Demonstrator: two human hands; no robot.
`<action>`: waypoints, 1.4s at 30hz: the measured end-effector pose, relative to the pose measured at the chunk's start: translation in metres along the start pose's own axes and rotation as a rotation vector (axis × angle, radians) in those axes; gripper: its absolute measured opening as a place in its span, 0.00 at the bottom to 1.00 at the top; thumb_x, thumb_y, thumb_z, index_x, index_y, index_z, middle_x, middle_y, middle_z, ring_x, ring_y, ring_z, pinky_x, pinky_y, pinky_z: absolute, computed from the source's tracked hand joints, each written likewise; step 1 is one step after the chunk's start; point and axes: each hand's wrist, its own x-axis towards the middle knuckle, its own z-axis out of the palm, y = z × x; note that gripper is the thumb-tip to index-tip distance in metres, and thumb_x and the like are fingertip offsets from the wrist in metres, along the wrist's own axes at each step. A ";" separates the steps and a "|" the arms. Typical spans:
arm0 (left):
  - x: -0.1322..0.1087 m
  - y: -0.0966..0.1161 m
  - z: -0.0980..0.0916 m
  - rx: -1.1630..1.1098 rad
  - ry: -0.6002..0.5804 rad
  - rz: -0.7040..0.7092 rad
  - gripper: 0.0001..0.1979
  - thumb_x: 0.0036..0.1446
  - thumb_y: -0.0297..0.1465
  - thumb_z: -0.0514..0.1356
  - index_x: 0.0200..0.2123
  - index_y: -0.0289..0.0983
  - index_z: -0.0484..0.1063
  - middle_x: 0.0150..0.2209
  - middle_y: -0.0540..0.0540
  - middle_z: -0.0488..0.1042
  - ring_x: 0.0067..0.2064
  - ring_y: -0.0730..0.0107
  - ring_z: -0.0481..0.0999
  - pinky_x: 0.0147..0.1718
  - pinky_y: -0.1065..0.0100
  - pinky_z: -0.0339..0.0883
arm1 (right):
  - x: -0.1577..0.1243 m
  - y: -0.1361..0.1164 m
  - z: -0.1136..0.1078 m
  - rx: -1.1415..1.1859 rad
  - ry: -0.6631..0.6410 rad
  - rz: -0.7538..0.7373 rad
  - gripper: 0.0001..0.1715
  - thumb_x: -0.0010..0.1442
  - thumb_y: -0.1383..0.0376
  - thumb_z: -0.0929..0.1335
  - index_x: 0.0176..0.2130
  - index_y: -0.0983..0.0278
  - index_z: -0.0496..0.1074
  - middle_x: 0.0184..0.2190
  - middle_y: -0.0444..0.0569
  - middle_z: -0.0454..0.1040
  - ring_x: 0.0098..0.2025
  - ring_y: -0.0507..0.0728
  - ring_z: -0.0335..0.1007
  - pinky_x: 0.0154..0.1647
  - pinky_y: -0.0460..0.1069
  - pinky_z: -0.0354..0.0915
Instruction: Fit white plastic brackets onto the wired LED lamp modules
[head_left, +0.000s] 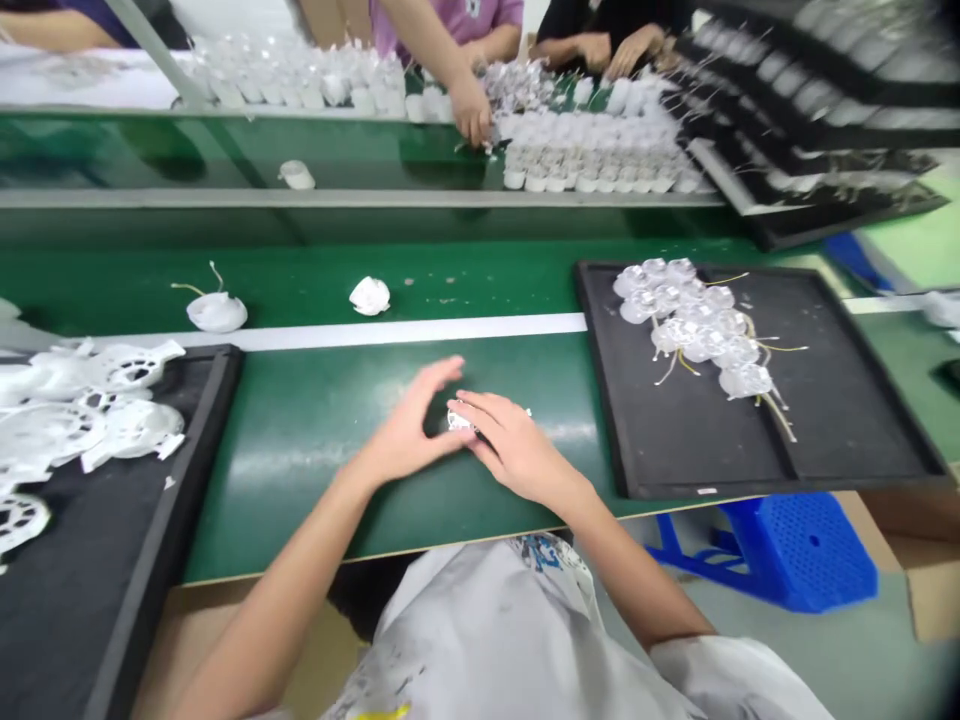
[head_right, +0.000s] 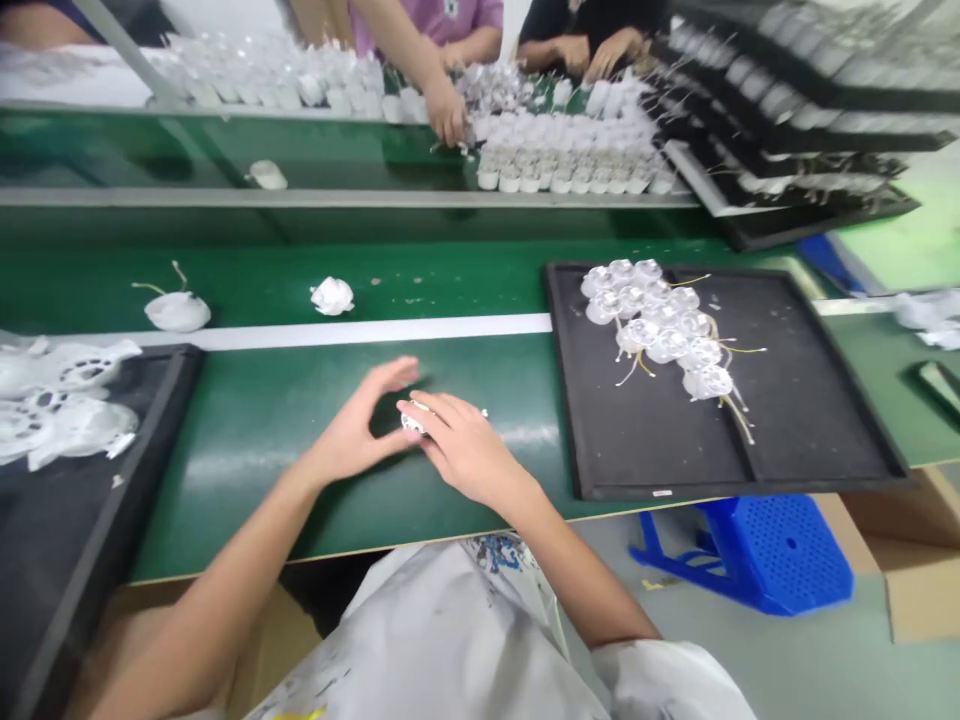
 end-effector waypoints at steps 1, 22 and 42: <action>-0.015 0.010 0.010 -0.059 -0.062 -0.030 0.37 0.68 0.42 0.64 0.75 0.46 0.54 0.72 0.38 0.65 0.71 0.51 0.69 0.69 0.48 0.66 | -0.006 -0.002 0.001 0.037 0.021 0.010 0.29 0.76 0.63 0.63 0.72 0.56 0.60 0.72 0.53 0.63 0.72 0.63 0.59 0.72 0.64 0.61; -0.072 0.024 0.027 0.134 0.023 0.046 0.33 0.73 0.29 0.58 0.76 0.49 0.54 0.69 0.41 0.68 0.69 0.56 0.71 0.69 0.50 0.68 | -0.025 0.029 0.012 -0.383 -0.140 0.005 0.18 0.79 0.58 0.61 0.43 0.56 0.77 0.34 0.48 0.77 0.40 0.60 0.64 0.45 0.58 0.55; -0.064 0.036 0.010 0.128 -0.170 -0.140 0.21 0.69 0.39 0.64 0.62 0.43 0.67 0.59 0.42 0.73 0.61 0.55 0.72 0.57 0.54 0.59 | -0.016 -0.023 0.025 0.376 0.168 0.244 0.11 0.65 0.59 0.76 0.48 0.56 0.80 0.49 0.50 0.76 0.51 0.60 0.77 0.56 0.56 0.74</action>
